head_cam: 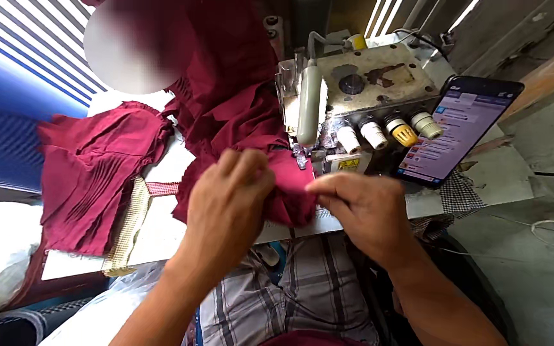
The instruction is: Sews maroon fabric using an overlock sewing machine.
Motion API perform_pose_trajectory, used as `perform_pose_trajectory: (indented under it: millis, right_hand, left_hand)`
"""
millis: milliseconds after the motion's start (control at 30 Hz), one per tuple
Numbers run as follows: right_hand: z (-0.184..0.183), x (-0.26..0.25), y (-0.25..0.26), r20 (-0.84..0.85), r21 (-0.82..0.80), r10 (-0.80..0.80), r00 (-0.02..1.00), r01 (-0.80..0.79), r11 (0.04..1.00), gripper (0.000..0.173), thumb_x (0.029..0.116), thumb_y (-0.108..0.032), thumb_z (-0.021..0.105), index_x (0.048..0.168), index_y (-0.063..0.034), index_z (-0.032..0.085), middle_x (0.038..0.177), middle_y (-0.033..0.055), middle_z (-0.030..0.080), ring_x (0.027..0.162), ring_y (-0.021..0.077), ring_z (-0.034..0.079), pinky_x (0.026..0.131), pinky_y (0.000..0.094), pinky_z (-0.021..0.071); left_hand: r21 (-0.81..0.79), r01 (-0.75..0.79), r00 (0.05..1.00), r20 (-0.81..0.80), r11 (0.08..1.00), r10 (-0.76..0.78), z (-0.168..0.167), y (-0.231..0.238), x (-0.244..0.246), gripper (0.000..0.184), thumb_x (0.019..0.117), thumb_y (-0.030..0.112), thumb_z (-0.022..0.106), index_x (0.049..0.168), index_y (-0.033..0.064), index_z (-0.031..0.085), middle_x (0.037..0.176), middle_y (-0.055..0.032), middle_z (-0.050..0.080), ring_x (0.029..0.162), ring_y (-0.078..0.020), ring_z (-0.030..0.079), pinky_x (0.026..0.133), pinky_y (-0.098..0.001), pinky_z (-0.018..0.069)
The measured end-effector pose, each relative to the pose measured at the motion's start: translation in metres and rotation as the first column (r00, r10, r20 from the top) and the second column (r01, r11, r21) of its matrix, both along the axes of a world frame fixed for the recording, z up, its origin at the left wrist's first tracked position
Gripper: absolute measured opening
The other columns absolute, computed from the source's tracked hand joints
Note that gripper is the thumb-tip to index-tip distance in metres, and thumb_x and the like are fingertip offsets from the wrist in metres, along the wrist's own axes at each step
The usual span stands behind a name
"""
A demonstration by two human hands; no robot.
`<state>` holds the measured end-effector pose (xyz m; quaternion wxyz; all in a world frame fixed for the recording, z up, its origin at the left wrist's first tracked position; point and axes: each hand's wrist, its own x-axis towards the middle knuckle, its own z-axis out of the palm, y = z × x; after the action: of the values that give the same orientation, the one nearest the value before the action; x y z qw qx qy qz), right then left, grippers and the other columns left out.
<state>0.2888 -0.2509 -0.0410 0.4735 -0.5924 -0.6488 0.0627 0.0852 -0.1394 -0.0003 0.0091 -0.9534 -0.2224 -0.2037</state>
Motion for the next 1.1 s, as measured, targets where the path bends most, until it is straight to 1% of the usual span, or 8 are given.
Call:
perform_pose_trajectory:
  millis: [133, 200, 267, 300, 667, 933, 1000, 1100]
  right_hand:
    - [-0.060, -0.008, -0.024, -0.175, 0.038, 0.037, 0.984, -0.031, 0.999, 0.014, 0.0991, -0.009, 0.066, 0.098, -0.0059, 0.079, 0.111, 0.0080, 0.077, 0.106, 0.0120, 0.073, 0.092, 0.0250, 0.0604]
    - [-0.076, -0.011, -0.026, -0.184, 0.066, 0.023, 0.983, -0.011, 0.998, 0.014, 0.0996, -0.007, 0.065, 0.100, -0.0059, 0.078, 0.116, 0.0102, 0.076, 0.111, 0.0143, 0.072, 0.095, 0.0267, 0.0597]
    - [-0.078, -0.015, -0.028, -0.171, 0.077, -0.007, 0.985, 0.020, 0.997, 0.015, 0.1001, -0.006, 0.063, 0.101, -0.0059, 0.078, 0.116, 0.0108, 0.076, 0.111, 0.0138, 0.072, 0.096, 0.0257, 0.0588]
    - [-0.077, -0.017, -0.029, -0.161, 0.081, -0.015, 0.987, 0.029, 0.996, 0.015, 0.1004, -0.005, 0.062, 0.101, -0.0059, 0.077, 0.115, 0.0111, 0.076, 0.111, 0.0137, 0.071, 0.096, 0.0254, 0.0584]
    - [-0.065, -0.011, -0.007, -0.055, 0.094, -0.054, 0.997, 0.059, 0.994, 0.018, 0.1034, -0.008, 0.059, 0.103, -0.0077, 0.077, 0.115, 0.0080, 0.076, 0.109, 0.0123, 0.072, 0.090, 0.0239, 0.0591]
    - [-0.066, -0.012, 0.011, -0.002, 0.099, -0.149, 0.989, 0.148, 0.984, 0.016, 0.0998, -0.008, 0.063, 0.103, -0.0091, 0.078, 0.119, 0.0065, 0.075, 0.108, 0.0140, 0.072, 0.086, 0.0279, 0.0603]
    - [-0.065, -0.013, 0.013, 0.024, 0.078, -0.194, 0.981, 0.192, 0.978, 0.015, 0.0992, -0.011, 0.063, 0.104, -0.0113, 0.078, 0.121, 0.0089, 0.071, 0.105, 0.0161, 0.070, 0.082, 0.0305, 0.0605]
    - [-0.061, -0.011, 0.018, 0.071, 0.063, -0.219, 0.973, 0.214, 0.975, 0.015, 0.0993, -0.013, 0.064, 0.104, -0.0136, 0.078, 0.119, 0.0104, 0.068, 0.101, 0.0180, 0.069, 0.077, 0.0319, 0.0604]
  left_hand:
    - [-0.119, 0.215, 0.977, 0.017, 0.969, -0.214, -0.049, -0.013, -0.004, 0.014, 0.0982, 0.004, 0.052, 0.098, 0.0035, 0.066, 0.143, -0.0117, 0.060, 0.142, -0.0264, 0.050, 0.115, -0.0414, 0.0434]
    - [-0.165, 0.290, 0.957, 0.064, 0.943, -0.283, -0.064, -0.011, 0.000, 0.022, 0.0996, 0.000, 0.050, 0.114, 0.0041, 0.066, 0.146, -0.0114, 0.059, 0.142, -0.0237, 0.051, 0.117, -0.0391, 0.0418]
    - [-0.151, 0.265, 0.964, 0.021, 0.952, -0.265, -0.063, -0.011, 0.002, 0.045, 0.0989, 0.001, 0.050, 0.140, 0.0152, 0.061, 0.149, -0.0041, 0.058, 0.141, -0.0218, 0.051, 0.116, -0.0424, 0.0412]
    - [-0.130, 0.240, 0.970, -0.020, 0.962, -0.244, -0.061, -0.012, 0.003, 0.050, 0.0980, 0.002, 0.050, 0.145, 0.0192, 0.058, 0.149, -0.0005, 0.058, 0.141, -0.0214, 0.050, 0.113, -0.0455, 0.0410]
    - [-0.138, 0.193, 0.976, -0.075, 0.972, -0.204, -0.038, 0.010, 0.013, 0.043, 0.0853, 0.012, 0.055, 0.123, 0.0151, 0.075, 0.138, -0.0018, 0.067, 0.133, -0.0226, 0.059, 0.108, -0.0477, 0.0473]
    - [-0.161, 0.226, 0.968, -0.073, 0.961, -0.240, -0.033, 0.036, 0.021, 0.049, 0.0775, 0.008, 0.058, 0.123, 0.0120, 0.074, 0.136, -0.0027, 0.068, 0.131, -0.0225, 0.061, 0.108, -0.0478, 0.0486]
    - [-0.208, 0.218, 0.969, -0.070, 0.953, -0.237, -0.032, 0.041, 0.020, 0.048, 0.0775, 0.013, 0.061, 0.124, 0.0133, 0.073, 0.136, -0.0016, 0.067, 0.130, -0.0207, 0.060, 0.107, -0.0482, 0.0486]
    - [-0.331, 0.198, 0.976, -0.017, 0.923, -0.215, -0.029, 0.043, 0.011, 0.036, 0.0808, 0.034, 0.072, 0.110, 0.0138, 0.068, 0.136, 0.0003, 0.063, 0.130, -0.0163, 0.057, 0.107, -0.0450, 0.0489]
